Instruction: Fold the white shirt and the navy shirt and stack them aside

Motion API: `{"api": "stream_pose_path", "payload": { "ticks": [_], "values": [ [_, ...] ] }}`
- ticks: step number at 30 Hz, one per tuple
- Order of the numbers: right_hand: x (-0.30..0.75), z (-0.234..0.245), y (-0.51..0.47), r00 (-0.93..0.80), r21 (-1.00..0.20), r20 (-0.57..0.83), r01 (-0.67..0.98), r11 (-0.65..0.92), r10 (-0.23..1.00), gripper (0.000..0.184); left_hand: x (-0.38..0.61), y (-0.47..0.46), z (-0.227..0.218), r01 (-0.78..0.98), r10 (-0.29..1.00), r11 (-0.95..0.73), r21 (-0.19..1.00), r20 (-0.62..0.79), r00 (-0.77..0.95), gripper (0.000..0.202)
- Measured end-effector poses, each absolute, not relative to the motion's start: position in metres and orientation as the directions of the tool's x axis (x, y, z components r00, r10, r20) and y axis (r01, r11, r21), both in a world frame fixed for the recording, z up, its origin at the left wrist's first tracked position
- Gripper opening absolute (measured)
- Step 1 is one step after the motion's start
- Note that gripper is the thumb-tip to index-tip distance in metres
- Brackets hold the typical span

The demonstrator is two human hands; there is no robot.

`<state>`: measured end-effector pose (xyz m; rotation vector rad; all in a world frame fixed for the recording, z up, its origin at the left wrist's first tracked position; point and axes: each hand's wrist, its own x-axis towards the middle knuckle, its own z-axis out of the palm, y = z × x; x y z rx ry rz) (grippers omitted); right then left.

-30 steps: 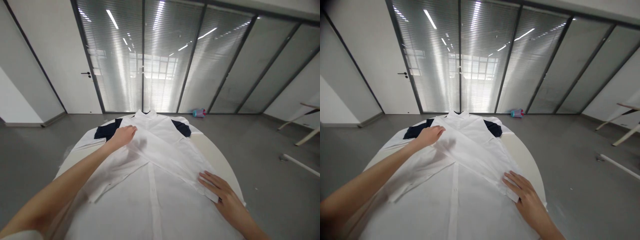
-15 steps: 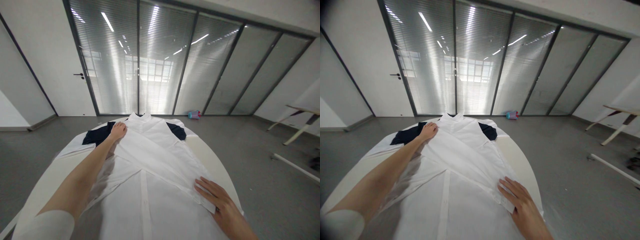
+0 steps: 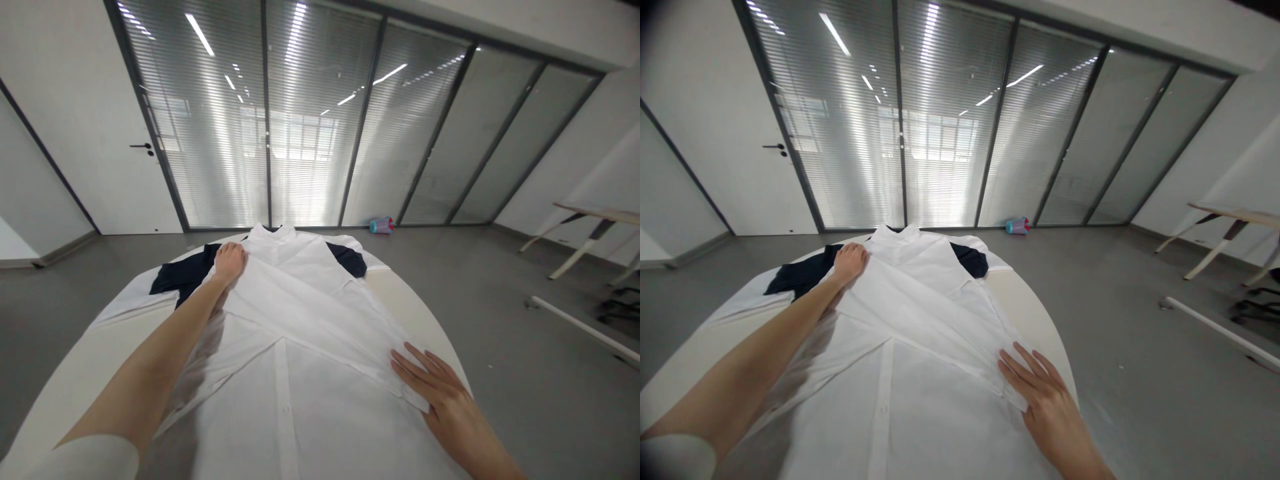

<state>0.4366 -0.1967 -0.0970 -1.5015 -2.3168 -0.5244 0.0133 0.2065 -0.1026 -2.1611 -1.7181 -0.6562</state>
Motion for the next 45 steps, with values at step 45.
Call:
{"api": "stream_pose_path", "payload": {
  "ticks": [45],
  "values": [
    [0.403, -0.066, -0.232, -0.321, 0.114, 0.550, 0.943, 0.311, 0.771, 0.029, -0.078, 0.072, -0.080, 0.862, 0.809, -0.500, -0.079, 0.313, 0.498, 0.051]
  ]
}}
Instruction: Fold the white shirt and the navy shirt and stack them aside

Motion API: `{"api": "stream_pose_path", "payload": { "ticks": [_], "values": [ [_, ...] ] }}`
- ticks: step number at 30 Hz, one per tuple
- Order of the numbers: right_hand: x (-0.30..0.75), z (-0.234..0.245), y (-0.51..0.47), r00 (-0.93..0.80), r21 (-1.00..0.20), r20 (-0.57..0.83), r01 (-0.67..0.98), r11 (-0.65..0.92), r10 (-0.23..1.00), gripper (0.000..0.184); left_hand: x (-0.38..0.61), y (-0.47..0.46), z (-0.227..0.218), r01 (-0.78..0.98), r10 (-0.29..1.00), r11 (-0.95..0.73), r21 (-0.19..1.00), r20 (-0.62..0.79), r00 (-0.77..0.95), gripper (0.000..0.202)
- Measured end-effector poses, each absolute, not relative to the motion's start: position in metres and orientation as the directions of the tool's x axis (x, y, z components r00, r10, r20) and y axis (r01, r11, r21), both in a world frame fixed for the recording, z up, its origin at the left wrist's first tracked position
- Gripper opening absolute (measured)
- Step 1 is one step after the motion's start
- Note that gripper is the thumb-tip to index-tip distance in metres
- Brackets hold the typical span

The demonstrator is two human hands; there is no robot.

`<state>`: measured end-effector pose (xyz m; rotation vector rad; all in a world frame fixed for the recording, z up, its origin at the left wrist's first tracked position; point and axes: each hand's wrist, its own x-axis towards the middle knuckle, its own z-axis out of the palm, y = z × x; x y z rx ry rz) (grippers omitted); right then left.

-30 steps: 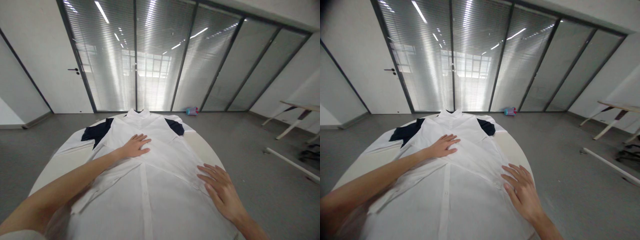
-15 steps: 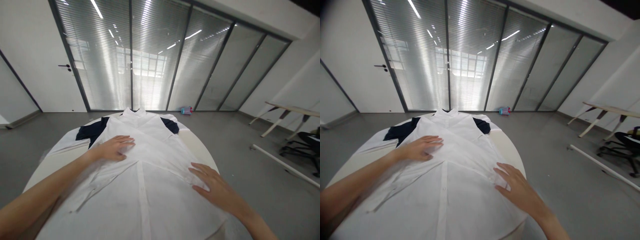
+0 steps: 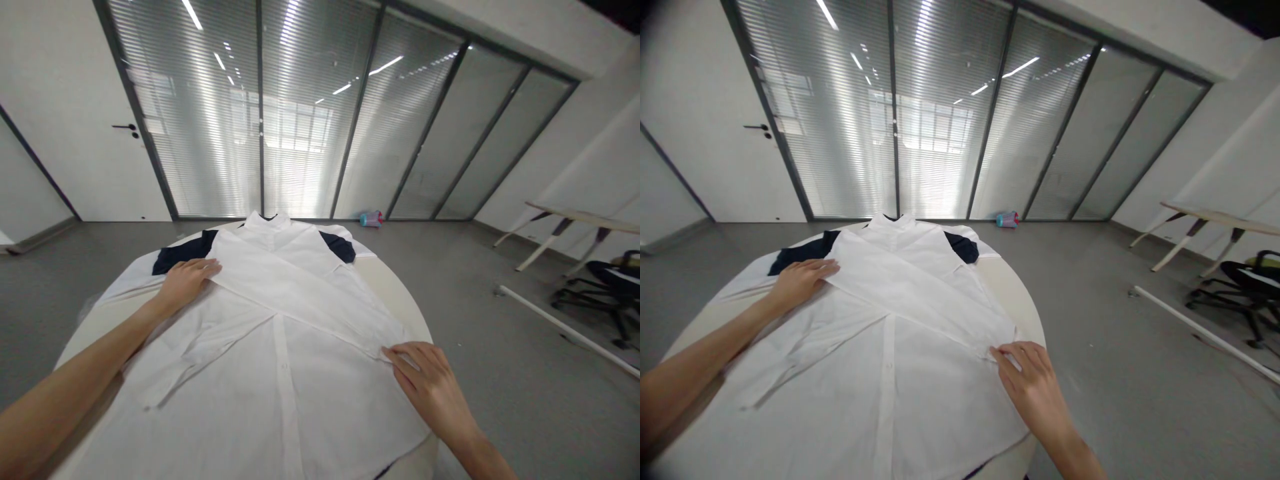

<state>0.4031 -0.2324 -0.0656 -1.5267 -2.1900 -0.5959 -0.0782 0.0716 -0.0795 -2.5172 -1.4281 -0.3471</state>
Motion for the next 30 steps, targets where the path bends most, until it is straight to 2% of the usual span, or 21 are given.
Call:
{"api": "stream_pose_path", "payload": {
  "ticks": [4, 8, 12, 15, 17, 20, 24, 27, 30],
  "values": [
    [0.407, -0.071, -0.230, -0.280, 0.092, 0.560, 0.956, 0.278, 0.780, 0.036, -0.079, 0.069, -0.074, 0.924, 0.868, -0.371, -0.090, 0.320, 0.380, 0.050],
    [0.409, -0.077, -0.223, -0.179, 0.076, 0.533, 0.984, 0.164, 0.827, 0.042, -0.079, 0.067, -0.068, 0.928, 0.853, -0.363, -0.089, 0.368, 0.369, 0.039],
    [0.407, -0.079, -0.221, -0.168, 0.084, 0.508, 0.986, 0.145, 0.845, 0.037, -0.081, 0.066, -0.068, 0.961, 0.891, -0.276, 0.020, 0.379, 0.248, 0.035],
    [0.407, -0.081, -0.222, -0.219, 0.096, 0.520, 0.975, 0.199, 0.826, 0.031, -0.084, 0.068, -0.071, 0.973, 0.928, -0.200, 0.116, 0.341, 0.150, 0.033],
    [0.408, -0.081, -0.222, -0.251, 0.095, 0.523, 0.967, 0.237, 0.815, 0.029, -0.086, 0.069, -0.073, 0.973, 0.935, -0.187, 0.139, 0.328, 0.132, 0.033],
    [0.409, -0.082, -0.222, -0.282, 0.093, 0.503, 0.957, 0.273, 0.817, 0.030, -0.086, 0.069, -0.074, 0.971, 0.925, -0.214, 0.110, 0.343, 0.165, 0.031],
    [0.408, -0.080, -0.222, -0.283, 0.098, 0.520, 0.957, 0.273, 0.806, 0.029, -0.085, 0.069, -0.073, 0.934, 0.875, -0.356, -0.014, 0.346, 0.338, 0.033],
    [0.407, -0.079, -0.222, -0.288, 0.096, 0.536, 0.955, 0.281, 0.793, 0.028, -0.089, 0.070, -0.070, 0.897, 0.859, -0.435, -0.077, 0.264, 0.439, 0.039],
    [0.407, -0.079, -0.222, -0.283, 0.081, 0.540, 0.955, 0.286, 0.793, 0.027, -0.094, 0.075, -0.062, 0.881, 0.875, -0.470, -0.043, 0.110, 0.472, 0.038]
  ]
}}
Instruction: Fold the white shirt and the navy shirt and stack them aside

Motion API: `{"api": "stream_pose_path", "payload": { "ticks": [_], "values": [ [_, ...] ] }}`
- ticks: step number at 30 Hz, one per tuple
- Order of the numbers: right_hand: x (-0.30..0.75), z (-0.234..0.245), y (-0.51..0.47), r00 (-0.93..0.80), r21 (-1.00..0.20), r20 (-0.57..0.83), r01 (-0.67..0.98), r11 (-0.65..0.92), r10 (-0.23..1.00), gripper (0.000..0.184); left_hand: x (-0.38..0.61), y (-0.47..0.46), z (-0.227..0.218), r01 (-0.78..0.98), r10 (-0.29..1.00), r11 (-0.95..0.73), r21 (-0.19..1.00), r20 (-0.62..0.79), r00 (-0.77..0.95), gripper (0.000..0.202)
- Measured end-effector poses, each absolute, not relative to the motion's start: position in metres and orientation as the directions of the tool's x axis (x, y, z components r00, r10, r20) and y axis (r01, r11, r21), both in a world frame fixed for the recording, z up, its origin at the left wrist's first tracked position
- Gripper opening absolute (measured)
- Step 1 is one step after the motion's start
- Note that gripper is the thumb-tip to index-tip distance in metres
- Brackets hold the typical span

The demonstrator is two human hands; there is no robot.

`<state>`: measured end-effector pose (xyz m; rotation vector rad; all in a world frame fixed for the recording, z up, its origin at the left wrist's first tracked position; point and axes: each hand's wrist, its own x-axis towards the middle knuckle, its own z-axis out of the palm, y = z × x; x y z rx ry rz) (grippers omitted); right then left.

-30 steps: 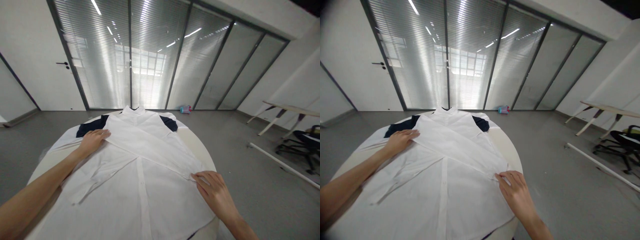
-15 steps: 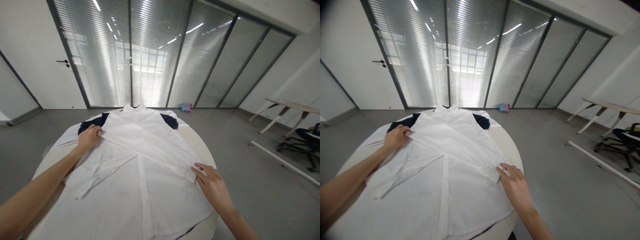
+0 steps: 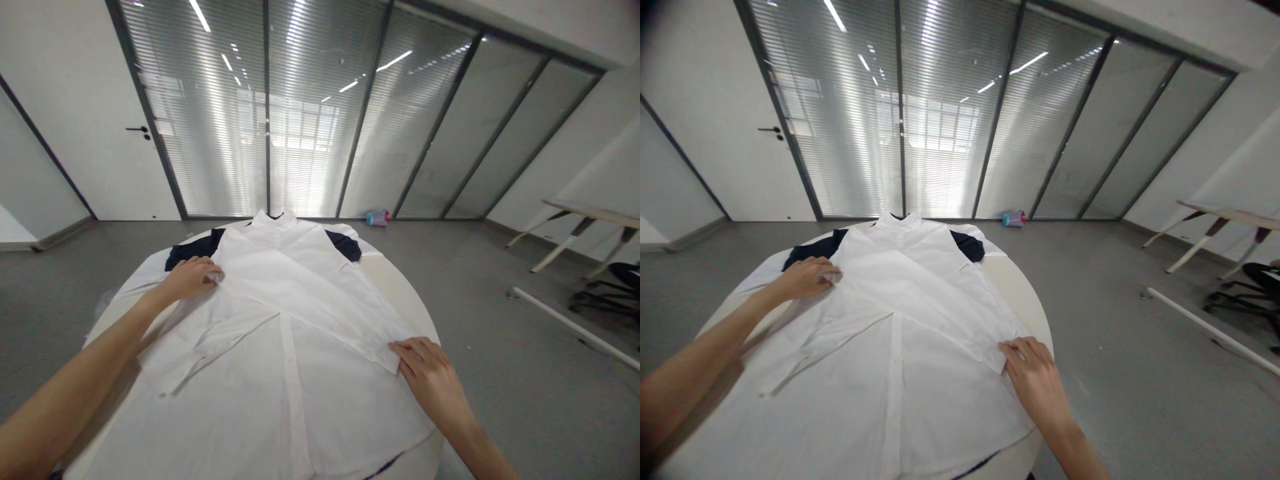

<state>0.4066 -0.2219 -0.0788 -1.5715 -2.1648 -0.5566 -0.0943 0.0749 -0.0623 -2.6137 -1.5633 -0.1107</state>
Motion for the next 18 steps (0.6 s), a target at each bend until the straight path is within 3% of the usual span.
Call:
{"api": "stream_pose_path", "payload": {
  "ticks": [3, 6, 9, 18],
  "values": [
    [0.407, -0.081, -0.221, -0.280, 0.064, 0.535, 0.954, 0.293, 0.797, 0.027, -0.086, 0.088, -0.053, 0.869, 0.874, -0.484, 0.103, 0.024, 0.485, 0.040],
    [0.410, -0.084, -0.220, -0.293, 0.050, 0.528, 0.948, 0.315, 0.797, 0.027, -0.054, 0.107, -0.049, 0.816, 0.848, -0.531, 0.231, 0.135, 0.513, 0.048],
    [0.412, -0.087, -0.219, -0.295, 0.040, 0.537, 0.945, 0.326, 0.790, 0.026, -0.008, 0.125, -0.056, 0.778, 0.807, -0.589, 0.218, 0.201, 0.555, 0.055],
    [0.409, -0.086, -0.222, -0.232, 0.007, 0.562, 0.961, 0.276, 0.794, 0.028, 0.044, 0.136, -0.103, 0.822, 0.834, -0.552, 0.140, 0.113, 0.540, 0.069]
  ]
}}
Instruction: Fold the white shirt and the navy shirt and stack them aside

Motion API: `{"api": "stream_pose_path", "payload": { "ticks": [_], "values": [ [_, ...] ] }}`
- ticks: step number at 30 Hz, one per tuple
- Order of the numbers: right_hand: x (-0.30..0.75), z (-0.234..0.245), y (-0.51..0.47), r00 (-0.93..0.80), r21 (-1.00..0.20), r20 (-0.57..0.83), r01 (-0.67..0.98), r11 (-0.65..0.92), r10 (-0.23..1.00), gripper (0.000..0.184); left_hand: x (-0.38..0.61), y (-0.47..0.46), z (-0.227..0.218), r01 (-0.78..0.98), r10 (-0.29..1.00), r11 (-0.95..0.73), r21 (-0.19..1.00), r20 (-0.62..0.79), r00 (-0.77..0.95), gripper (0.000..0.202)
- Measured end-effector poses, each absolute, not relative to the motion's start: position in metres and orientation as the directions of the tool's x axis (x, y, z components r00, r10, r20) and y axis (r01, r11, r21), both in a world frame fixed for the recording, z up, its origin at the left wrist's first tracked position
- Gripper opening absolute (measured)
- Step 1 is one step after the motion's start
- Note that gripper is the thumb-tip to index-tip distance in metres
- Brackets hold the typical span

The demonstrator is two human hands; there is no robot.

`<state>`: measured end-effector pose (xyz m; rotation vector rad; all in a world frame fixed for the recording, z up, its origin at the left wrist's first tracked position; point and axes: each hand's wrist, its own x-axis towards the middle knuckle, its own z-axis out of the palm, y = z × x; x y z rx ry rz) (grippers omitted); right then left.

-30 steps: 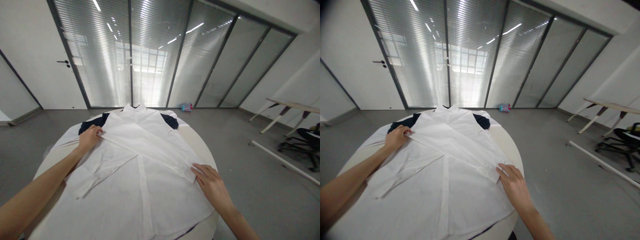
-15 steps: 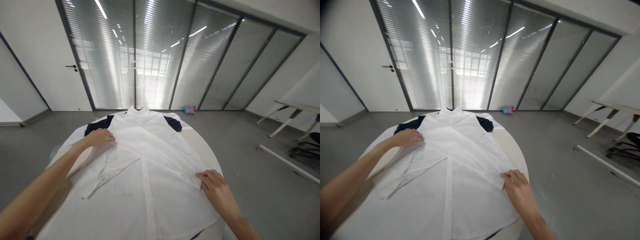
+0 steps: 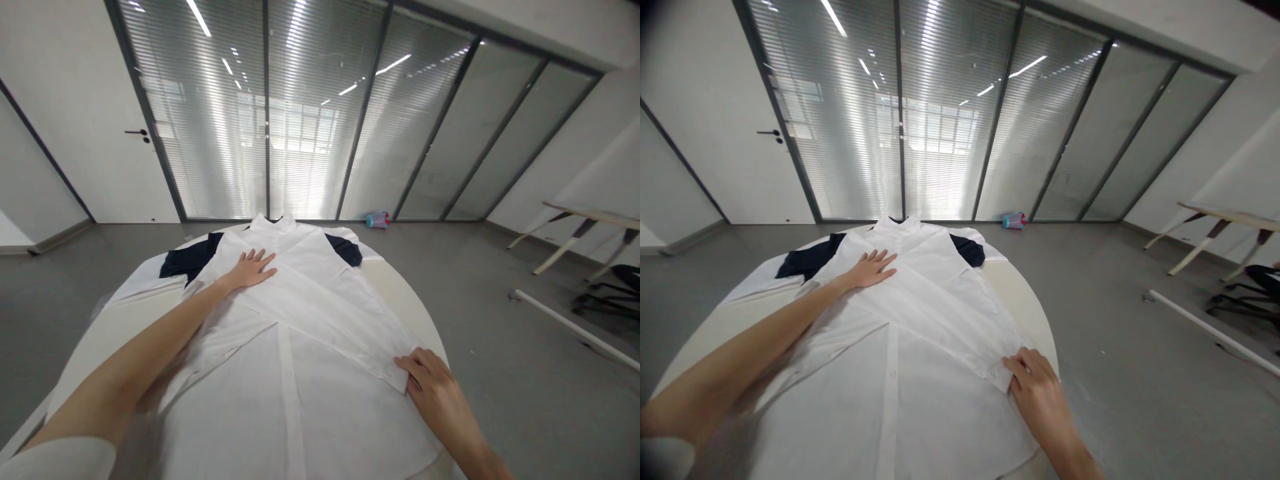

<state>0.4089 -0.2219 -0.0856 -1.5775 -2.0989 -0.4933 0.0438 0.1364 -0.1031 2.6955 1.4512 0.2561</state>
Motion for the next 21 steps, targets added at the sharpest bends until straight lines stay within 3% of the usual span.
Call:
{"api": "stream_pose_path", "payload": {
  "ticks": [6, 10, 12, 17, 21],
  "values": [
    [0.400, -0.064, -0.215, -0.224, 0.030, 0.588, 0.966, 0.256, 0.777, 0.034, 0.050, 0.114, -0.088, 0.783, 0.780, -0.614, 0.101, 0.231, 0.582, 0.065],
    [0.376, -0.040, -0.178, -0.212, -0.100, 0.635, 0.931, 0.351, 0.743, 0.033, 0.086, 0.062, -0.072, 0.624, 0.620, -0.776, 0.095, 0.298, 0.726, 0.058],
    [0.359, -0.036, -0.155, -0.259, -0.141, 0.540, 0.910, 0.389, 0.801, 0.034, 0.105, 0.036, -0.070, 0.544, 0.552, -0.832, 0.112, 0.272, 0.788, 0.062],
    [0.335, -0.061, -0.120, -0.386, -0.128, 0.181, 0.903, 0.410, 0.905, 0.063, 0.127, 0.007, -0.077, 0.476, 0.489, -0.871, 0.122, 0.125, 0.863, 0.085],
    [0.350, -0.080, -0.126, -0.375, -0.103, 0.094, 0.918, 0.384, 0.922, 0.065, 0.124, 0.012, -0.076, 0.467, 0.479, -0.873, 0.139, 0.068, 0.875, 0.103]
  ]
}}
